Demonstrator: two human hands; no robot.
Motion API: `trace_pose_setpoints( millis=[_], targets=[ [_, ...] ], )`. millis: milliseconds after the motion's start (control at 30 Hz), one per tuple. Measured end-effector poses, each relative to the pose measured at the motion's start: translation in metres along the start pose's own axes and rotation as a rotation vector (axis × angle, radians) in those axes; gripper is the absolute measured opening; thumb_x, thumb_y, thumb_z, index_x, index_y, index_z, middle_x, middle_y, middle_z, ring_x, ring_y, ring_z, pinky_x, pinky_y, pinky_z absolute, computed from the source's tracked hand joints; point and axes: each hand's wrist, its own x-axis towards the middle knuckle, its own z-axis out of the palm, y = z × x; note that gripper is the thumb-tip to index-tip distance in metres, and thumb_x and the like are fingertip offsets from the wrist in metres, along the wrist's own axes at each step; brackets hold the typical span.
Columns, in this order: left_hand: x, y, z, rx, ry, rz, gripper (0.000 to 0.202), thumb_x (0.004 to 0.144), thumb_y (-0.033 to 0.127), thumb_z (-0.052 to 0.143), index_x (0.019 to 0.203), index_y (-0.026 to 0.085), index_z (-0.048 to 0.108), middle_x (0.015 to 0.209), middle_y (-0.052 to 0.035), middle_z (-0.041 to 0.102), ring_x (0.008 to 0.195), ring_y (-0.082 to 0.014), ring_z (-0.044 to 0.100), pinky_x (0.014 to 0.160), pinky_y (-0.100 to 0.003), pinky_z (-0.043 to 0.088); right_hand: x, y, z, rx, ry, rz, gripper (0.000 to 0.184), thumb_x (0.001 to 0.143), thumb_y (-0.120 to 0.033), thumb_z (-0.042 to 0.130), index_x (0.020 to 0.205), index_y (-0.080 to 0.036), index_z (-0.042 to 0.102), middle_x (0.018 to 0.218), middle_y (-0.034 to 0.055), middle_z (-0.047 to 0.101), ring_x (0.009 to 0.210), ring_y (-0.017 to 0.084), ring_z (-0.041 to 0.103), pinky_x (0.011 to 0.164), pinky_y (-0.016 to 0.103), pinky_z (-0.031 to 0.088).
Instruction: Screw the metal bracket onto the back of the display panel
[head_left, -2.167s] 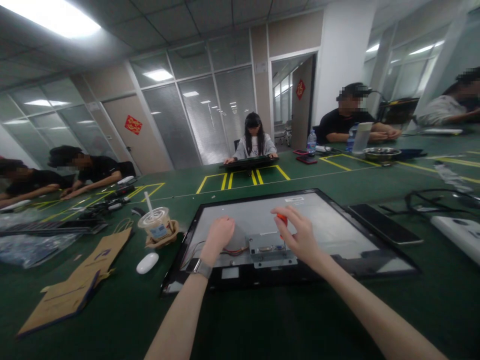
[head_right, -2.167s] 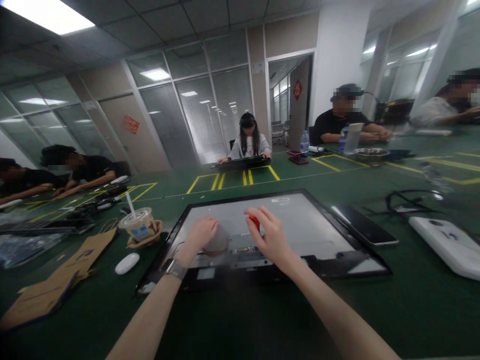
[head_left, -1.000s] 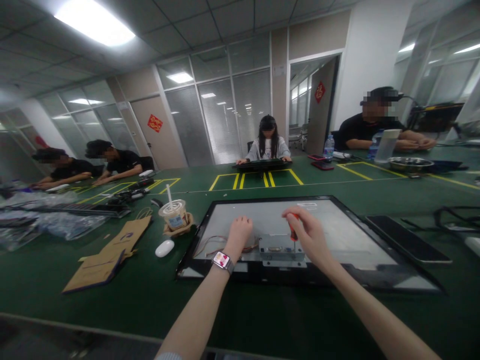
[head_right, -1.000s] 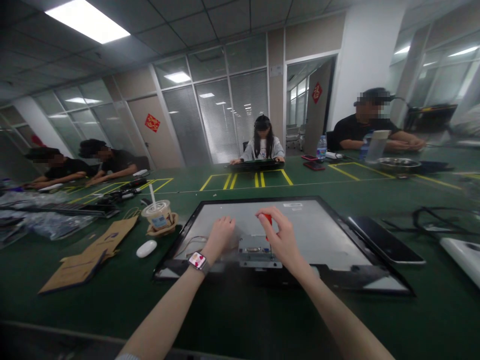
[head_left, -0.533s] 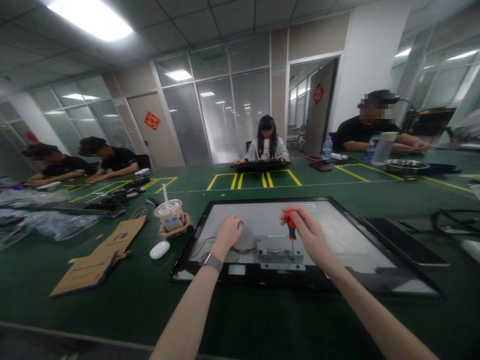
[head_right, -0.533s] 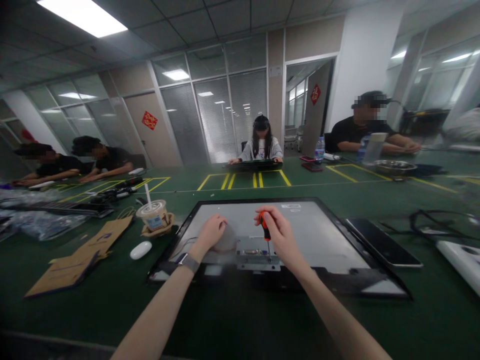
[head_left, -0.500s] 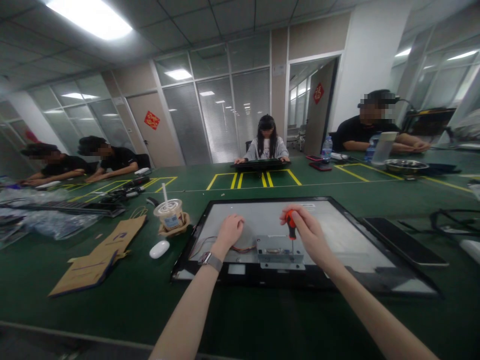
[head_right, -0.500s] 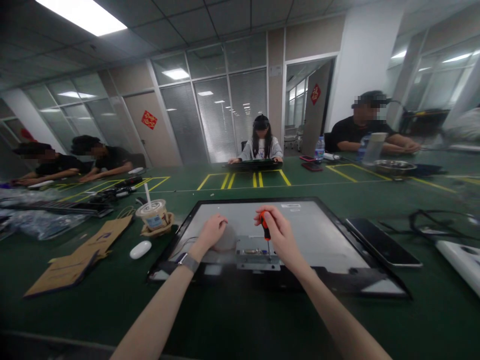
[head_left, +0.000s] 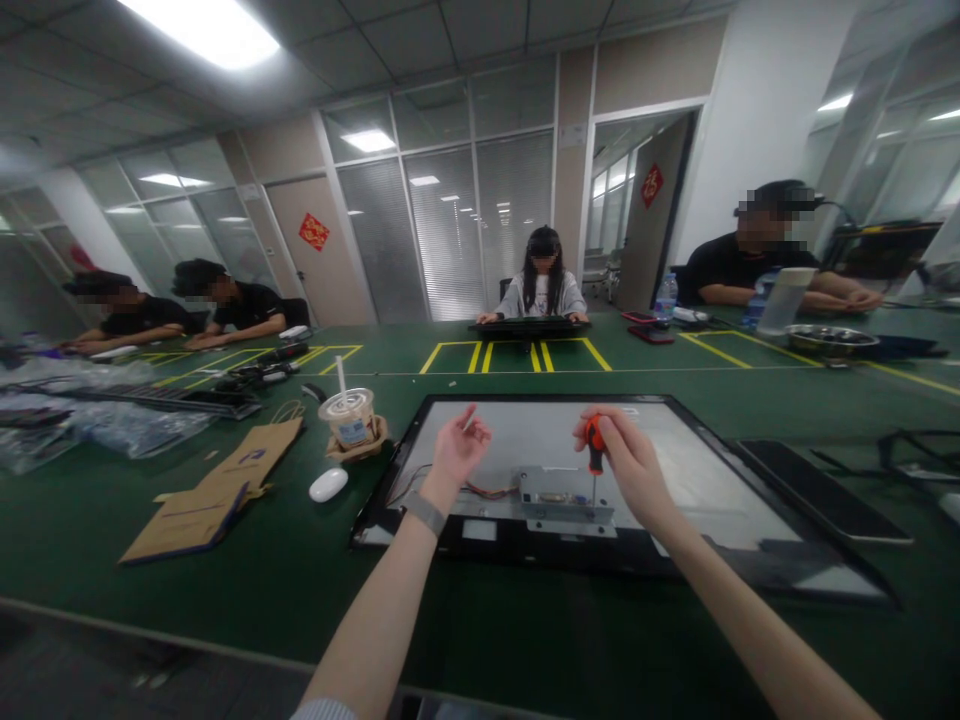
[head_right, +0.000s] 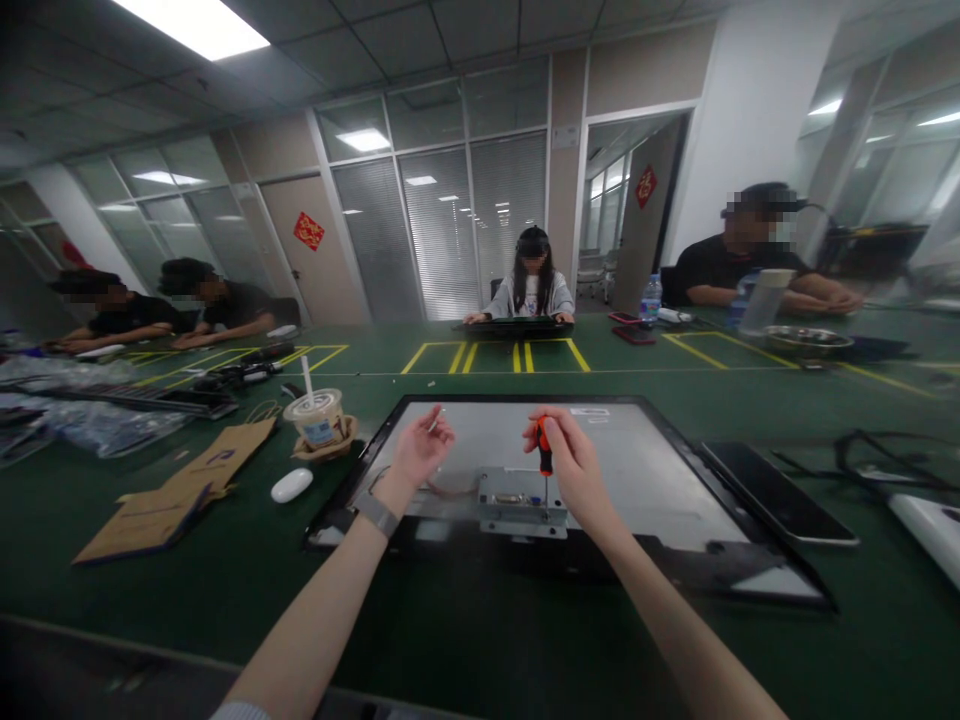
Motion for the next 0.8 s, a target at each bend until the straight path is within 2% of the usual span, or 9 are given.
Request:
trace_pose_setpoints(
  millis=[167,333,400,467,567,700,800],
  targets=[
    [-0.007,0.004,0.003,-0.123,-0.015,0.002,0.027,0.092,0.012,0.035,0.077,0.016,0.056,0.067,0.0001,0.043,0.057,-0.008,0.047,0.059,-0.019,0.046,-0.002,0.001,0.001,0.005,-0.018,0.011,0.023,0.095,-0.043,0.049,0.096,-0.022,0.059,0.08,0.0025,0.062,0.065,0.015,0.06,0.047,0.025,0.047],
    [-0.014,0.008,0.0,-0.111,-0.049,0.022,0.03,0.097,0.015,0.032,0.074,0.017,0.05,0.062,0.0042,0.029,0.044,-0.0064,0.024,0.04,-0.014,0.032,-0.001,0.001,0.002,-0.002,-0.016,-0.009,0.022,0.095,-0.041,0.048,0.096,-0.022,0.06,0.078,0.002,0.061,0.065,0.015,0.059,0.047,0.025,0.046],
    [-0.015,0.008,-0.001,0.025,-0.05,0.063,0.033,0.1,0.022,0.03,0.072,0.018,0.047,0.06,0.0059,0.022,0.042,-0.007,0.015,0.036,-0.015,0.024,-0.001,0.0,0.001,-0.008,-0.018,-0.004,0.022,0.095,-0.041,0.048,0.096,-0.022,0.06,0.079,0.0023,0.061,0.065,0.015,0.058,0.047,0.025,0.046],
    [-0.014,0.007,0.0,0.296,-0.044,0.127,0.039,0.101,0.029,0.022,0.069,0.019,0.043,0.058,0.0071,0.017,0.041,-0.0078,0.011,0.035,-0.017,0.021,-0.001,0.0,0.001,-0.012,-0.018,0.003,0.023,0.095,-0.041,0.047,0.096,-0.022,0.059,0.079,0.0026,0.061,0.064,0.014,0.057,0.046,0.024,0.046],
    [-0.013,0.003,0.003,0.676,-0.033,0.202,0.043,0.1,0.036,0.02,0.066,0.02,0.041,0.053,0.0075,0.019,0.04,-0.0086,0.021,0.04,-0.019,0.026,-0.001,-0.001,0.001,-0.015,-0.017,0.014,0.023,0.095,-0.042,0.047,0.097,-0.022,0.059,0.078,0.0027,0.061,0.063,0.015,0.057,0.045,0.024,0.046],
    [-0.018,-0.002,0.005,1.034,-0.058,0.272,0.029,0.089,0.035,0.051,0.065,0.018,0.051,0.056,0.0014,0.045,0.058,-0.0134,0.05,0.058,-0.024,0.038,-0.001,-0.002,0.001,-0.023,-0.03,-0.001,0.023,0.095,-0.042,0.047,0.096,-0.022,0.058,0.078,0.0024,0.061,0.064,0.015,0.059,0.046,0.025,0.046],
    [-0.022,-0.004,0.004,1.317,-0.093,0.295,0.022,0.088,0.033,0.052,0.075,0.018,0.062,0.072,-0.007,0.064,0.078,-0.0216,0.062,0.071,-0.03,0.041,-0.001,-0.004,0.002,-0.04,-0.026,-0.013,0.023,0.095,-0.042,0.047,0.095,-0.022,0.059,0.077,0.002,0.062,0.063,0.015,0.059,0.048,0.026,0.046]
  ],
)
